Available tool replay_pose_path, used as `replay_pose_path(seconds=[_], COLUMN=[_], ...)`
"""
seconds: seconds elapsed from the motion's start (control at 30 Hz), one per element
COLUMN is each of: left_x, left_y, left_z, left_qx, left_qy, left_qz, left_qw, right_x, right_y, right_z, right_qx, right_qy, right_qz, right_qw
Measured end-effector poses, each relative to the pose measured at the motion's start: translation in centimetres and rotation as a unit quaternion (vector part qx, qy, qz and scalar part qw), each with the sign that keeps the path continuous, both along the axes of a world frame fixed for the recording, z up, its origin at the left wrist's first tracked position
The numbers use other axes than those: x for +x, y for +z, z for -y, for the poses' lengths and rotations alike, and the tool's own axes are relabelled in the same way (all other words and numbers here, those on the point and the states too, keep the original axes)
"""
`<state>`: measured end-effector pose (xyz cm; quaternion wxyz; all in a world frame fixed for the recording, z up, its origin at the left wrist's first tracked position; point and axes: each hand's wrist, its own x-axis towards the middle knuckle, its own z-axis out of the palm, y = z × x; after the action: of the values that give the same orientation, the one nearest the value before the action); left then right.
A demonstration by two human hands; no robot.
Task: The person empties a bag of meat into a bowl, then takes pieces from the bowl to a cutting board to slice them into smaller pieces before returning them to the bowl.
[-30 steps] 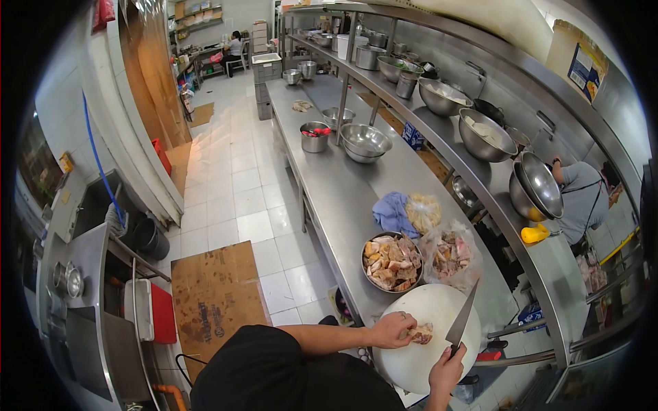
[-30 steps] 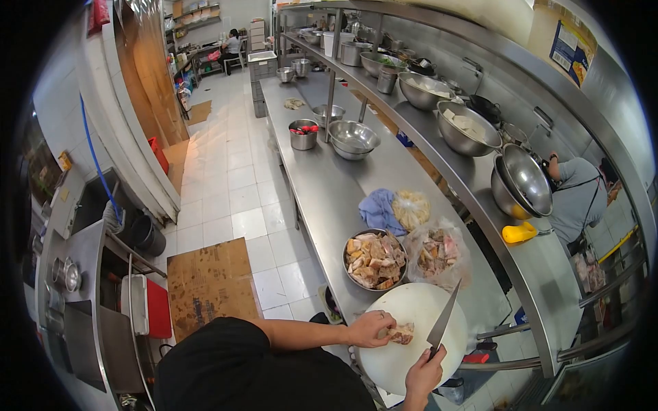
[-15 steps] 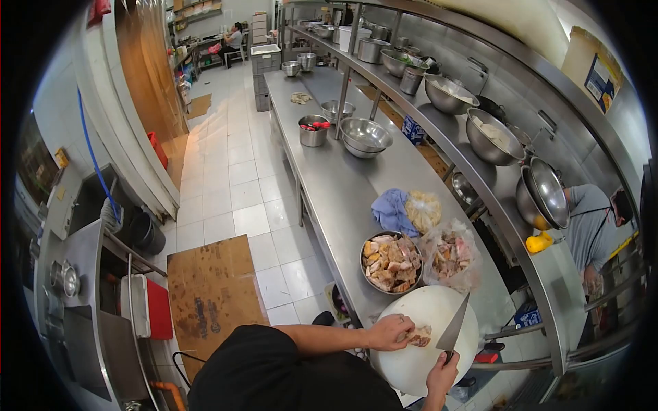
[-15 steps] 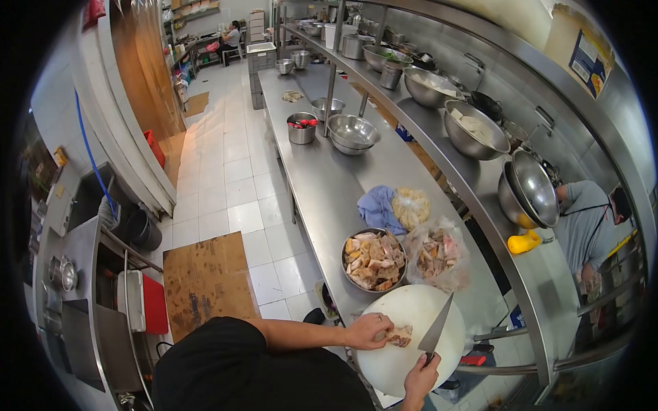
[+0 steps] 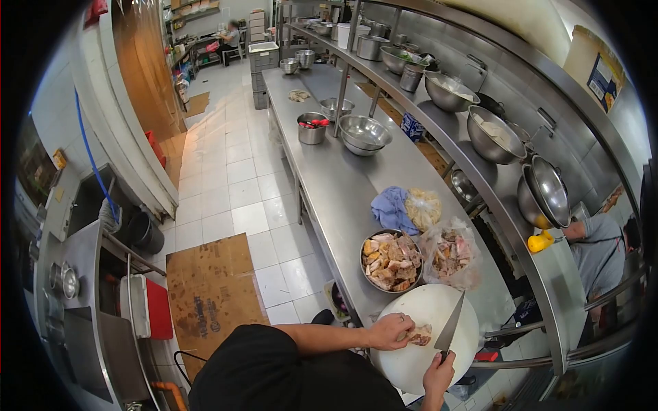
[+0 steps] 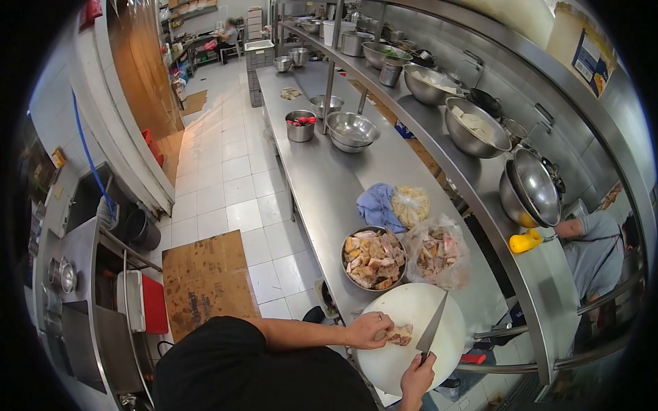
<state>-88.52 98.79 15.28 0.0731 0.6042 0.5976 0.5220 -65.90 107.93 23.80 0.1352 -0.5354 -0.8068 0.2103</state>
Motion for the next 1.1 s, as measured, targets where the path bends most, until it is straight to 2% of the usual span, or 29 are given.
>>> replay_pose_path(seconds=[0.13, 0.23, 0.33, 0.53, 0.67, 0.73, 0.87, 1.1], left_x=[-0.1, 0.0, -0.1, -0.2, -0.2, -0.2, 0.0, -0.2], left_y=[0.3, 0.2, 0.0, 0.1, -0.2, -0.2, -0.3, 0.1], left_z=[0.2, 0.2, 0.1, 0.2, 0.2, 0.2, 0.1, 0.2], left_qx=[0.007, 0.006, 0.011, 0.010, 0.016, -0.005, 0.002, 0.006], left_qy=[0.003, 0.002, -0.002, -0.001, -0.007, -0.002, -0.002, -0.004], left_qz=[0.000, -0.002, -0.001, 0.001, 0.000, -0.001, -0.004, -0.001], left_qw=[1.000, 1.000, 1.000, 1.000, 1.000, 1.000, 1.000, 1.000], right_x=[-0.3, -0.5, 0.7, 1.2, 1.2, 1.1, 0.7, 1.1], right_y=[1.7, 2.0, -0.5, -1.3, -0.4, 0.4, 0.7, 0.2], right_z=[1.3, 1.7, 0.6, 0.5, 0.7, 0.9, 1.6, 0.9], right_qx=[0.037, 0.025, 0.010, -0.010, -0.030, 0.000, 0.013, -0.029], right_qy=[-0.012, -0.024, -0.020, 0.014, 0.015, 0.001, 0.001, -0.003], right_qz=[-0.063, -0.047, -0.009, -0.049, -0.046, -0.017, -0.040, -0.006], right_qw=[0.997, 0.998, 1.000, 0.999, 0.998, 1.000, 0.999, 1.000])
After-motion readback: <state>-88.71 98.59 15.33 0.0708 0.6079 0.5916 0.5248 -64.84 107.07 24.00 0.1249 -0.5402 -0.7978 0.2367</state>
